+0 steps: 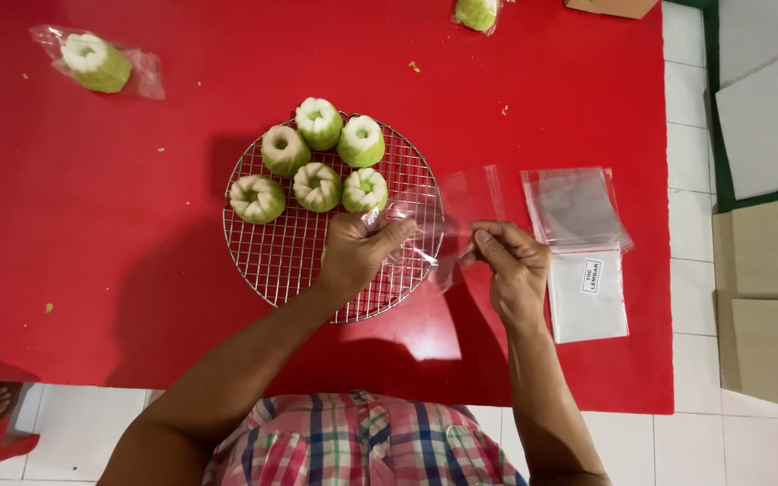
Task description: The person is individually packaging green cakes into small plastic bags on a red table.
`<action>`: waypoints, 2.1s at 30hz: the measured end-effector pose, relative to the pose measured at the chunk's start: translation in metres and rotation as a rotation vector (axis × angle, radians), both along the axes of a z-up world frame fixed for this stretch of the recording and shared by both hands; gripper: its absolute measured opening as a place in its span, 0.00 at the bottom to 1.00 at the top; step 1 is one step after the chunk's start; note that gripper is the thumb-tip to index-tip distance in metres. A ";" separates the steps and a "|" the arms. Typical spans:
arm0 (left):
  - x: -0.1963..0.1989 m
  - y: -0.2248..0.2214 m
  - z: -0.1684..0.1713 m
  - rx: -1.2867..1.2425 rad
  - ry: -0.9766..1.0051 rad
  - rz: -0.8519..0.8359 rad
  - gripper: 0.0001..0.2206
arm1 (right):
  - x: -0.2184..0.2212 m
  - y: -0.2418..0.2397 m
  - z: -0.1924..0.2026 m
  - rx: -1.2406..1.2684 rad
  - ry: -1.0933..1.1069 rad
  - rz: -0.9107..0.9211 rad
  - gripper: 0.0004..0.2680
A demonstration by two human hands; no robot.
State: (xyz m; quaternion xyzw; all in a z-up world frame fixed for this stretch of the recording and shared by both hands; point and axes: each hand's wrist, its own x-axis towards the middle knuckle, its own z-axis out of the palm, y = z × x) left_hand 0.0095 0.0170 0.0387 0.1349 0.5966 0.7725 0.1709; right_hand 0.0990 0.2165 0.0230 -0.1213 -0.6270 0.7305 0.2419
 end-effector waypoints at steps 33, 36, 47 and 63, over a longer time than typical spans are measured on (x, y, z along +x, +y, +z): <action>0.003 -0.009 0.008 0.261 -0.097 -0.274 0.15 | -0.002 -0.011 0.021 -0.121 0.116 0.058 0.04; 0.002 -0.007 -0.008 0.174 -0.055 -0.277 0.05 | -0.002 -0.019 0.032 -0.139 0.116 0.067 0.04; 0.006 -0.014 0.006 0.170 0.131 -0.154 0.17 | 0.001 -0.009 0.047 -0.224 0.135 0.060 0.02; 0.004 -0.022 0.043 0.148 0.129 -0.157 0.16 | 0.014 -0.017 0.079 0.853 0.161 0.177 0.17</action>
